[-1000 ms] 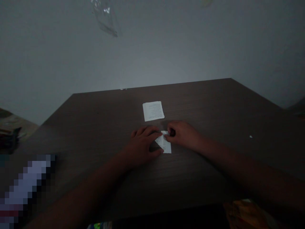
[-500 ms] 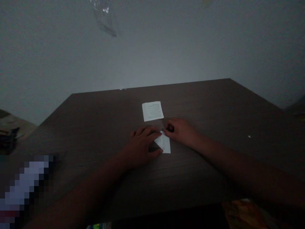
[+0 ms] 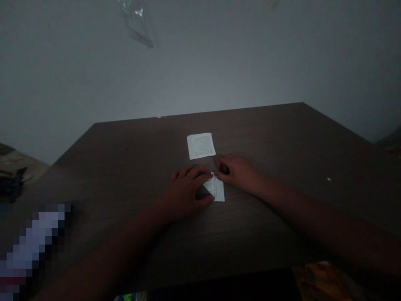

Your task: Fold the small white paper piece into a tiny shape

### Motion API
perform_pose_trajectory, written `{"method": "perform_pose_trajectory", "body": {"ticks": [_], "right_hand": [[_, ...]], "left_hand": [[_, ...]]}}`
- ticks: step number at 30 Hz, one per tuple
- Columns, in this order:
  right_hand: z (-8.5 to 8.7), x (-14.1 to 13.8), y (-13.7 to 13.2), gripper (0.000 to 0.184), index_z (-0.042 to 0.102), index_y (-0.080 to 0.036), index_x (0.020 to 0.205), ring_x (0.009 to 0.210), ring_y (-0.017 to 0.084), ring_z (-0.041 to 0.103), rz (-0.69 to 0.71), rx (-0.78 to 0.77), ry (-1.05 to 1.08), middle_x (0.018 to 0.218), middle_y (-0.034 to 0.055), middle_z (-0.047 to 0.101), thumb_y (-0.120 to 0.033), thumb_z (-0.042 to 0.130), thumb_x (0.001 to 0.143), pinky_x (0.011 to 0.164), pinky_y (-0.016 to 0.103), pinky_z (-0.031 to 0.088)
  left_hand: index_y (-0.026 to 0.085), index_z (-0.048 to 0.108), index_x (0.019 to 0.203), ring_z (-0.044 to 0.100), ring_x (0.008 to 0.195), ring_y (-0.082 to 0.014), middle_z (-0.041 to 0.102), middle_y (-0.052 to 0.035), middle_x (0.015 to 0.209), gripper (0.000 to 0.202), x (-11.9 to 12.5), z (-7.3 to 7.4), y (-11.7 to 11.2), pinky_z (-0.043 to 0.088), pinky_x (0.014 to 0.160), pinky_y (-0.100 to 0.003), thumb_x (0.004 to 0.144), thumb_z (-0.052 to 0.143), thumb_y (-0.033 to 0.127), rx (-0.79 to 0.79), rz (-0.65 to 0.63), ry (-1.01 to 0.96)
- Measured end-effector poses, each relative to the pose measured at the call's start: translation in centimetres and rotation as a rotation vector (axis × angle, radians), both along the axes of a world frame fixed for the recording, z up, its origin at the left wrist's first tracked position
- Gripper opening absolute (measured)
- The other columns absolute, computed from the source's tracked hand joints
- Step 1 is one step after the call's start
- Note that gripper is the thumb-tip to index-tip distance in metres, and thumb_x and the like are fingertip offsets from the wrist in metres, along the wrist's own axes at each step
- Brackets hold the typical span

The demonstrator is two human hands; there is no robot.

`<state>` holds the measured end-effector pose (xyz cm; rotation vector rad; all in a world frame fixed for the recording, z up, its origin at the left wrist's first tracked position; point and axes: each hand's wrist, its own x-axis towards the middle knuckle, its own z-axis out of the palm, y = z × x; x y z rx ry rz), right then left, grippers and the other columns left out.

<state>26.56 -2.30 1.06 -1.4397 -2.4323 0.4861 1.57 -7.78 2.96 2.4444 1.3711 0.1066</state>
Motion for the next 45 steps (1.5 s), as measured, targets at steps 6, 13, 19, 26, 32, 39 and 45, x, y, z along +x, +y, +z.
{"method": "perform_pose_trajectory", "body": {"ticks": [6,13,19,26,32,39,45], "right_hand": [[0.4,1.0,-0.4,0.044,0.076,-0.024,0.119,0.111,0.033,0.072,0.091,-0.024,-0.026,0.118,0.0108,0.079,-0.052,0.099,0.094,0.093,0.042,0.051],[1.0,0.8,-1.0,0.077,0.076,-0.021,0.131,0.129,0.044,0.071,0.103,-0.052,-0.074,0.135,0.0190,0.077,-0.067,0.108,0.078,0.107,0.055,0.055],[0.8,0.3,-1.8,0.095,0.075,-0.020,0.140,0.136,0.050,0.068,0.060,-0.045,-0.101,0.142,0.0222,0.074,-0.076,0.108,0.070,0.114,0.064,0.054],[0.6,0.4,-1.4,0.082,0.075,-0.025,0.135,0.133,0.045,0.069,0.028,-0.077,-0.052,0.139,0.0172,0.074,-0.068,0.109,0.074,0.110,0.058,0.055],[0.4,0.5,-0.4,0.057,0.075,-0.025,0.126,0.124,0.037,0.073,-0.009,-0.104,-0.005,0.131,0.0126,0.075,-0.055,0.104,0.087,0.101,0.047,0.053],[-0.1,0.9,0.2,0.037,0.075,-0.024,0.120,0.118,0.033,0.073,0.000,-0.072,0.032,0.125,0.0113,0.077,-0.046,0.095,0.099,0.096,0.042,0.051],[-0.9,0.7,0.4,0.022,0.074,-0.023,0.114,0.108,0.029,0.072,-0.017,-0.024,0.077,0.120,0.0099,0.078,-0.041,0.086,0.107,0.093,0.041,0.048]], "left_hand": [[0.032,0.069,0.165,0.052,0.165,-0.0477,0.061,-0.0121,0.178,0.060,-0.2,-0.1,-0.2,0.045,0.132,-0.076,0.107,0.081,0.042,0.021,-0.016,-0.029],[0.031,0.069,0.166,0.051,0.166,-0.0484,0.059,-0.0117,0.181,0.062,-0.2,-0.3,-0.1,0.043,0.132,-0.074,0.106,0.080,0.044,0.015,-0.009,-0.008],[0.034,0.070,0.164,0.054,0.163,-0.0478,0.062,-0.0105,0.179,0.059,-0.3,-0.4,-0.1,0.046,0.130,-0.073,0.107,0.079,0.047,0.034,-0.021,-0.032],[0.031,0.068,0.166,0.052,0.163,-0.0477,0.060,-0.0111,0.180,0.060,-0.3,-0.3,-0.1,0.045,0.131,-0.073,0.108,0.079,0.043,0.028,-0.026,-0.008],[0.032,0.068,0.167,0.050,0.166,-0.0477,0.060,-0.0114,0.180,0.061,-0.2,-0.2,-0.1,0.044,0.132,-0.075,0.108,0.080,0.042,0.000,-0.017,-0.002],[0.030,0.068,0.165,0.050,0.166,-0.0470,0.059,-0.0133,0.180,0.060,-0.1,-0.1,-0.1,0.044,0.132,-0.076,0.108,0.081,0.042,-0.005,-0.020,-0.006],[0.032,0.067,0.167,0.052,0.165,-0.0460,0.061,-0.0115,0.178,0.061,-0.3,-0.2,-0.2,0.045,0.132,-0.074,0.109,0.081,0.041,0.040,-0.034,-0.028]]}}
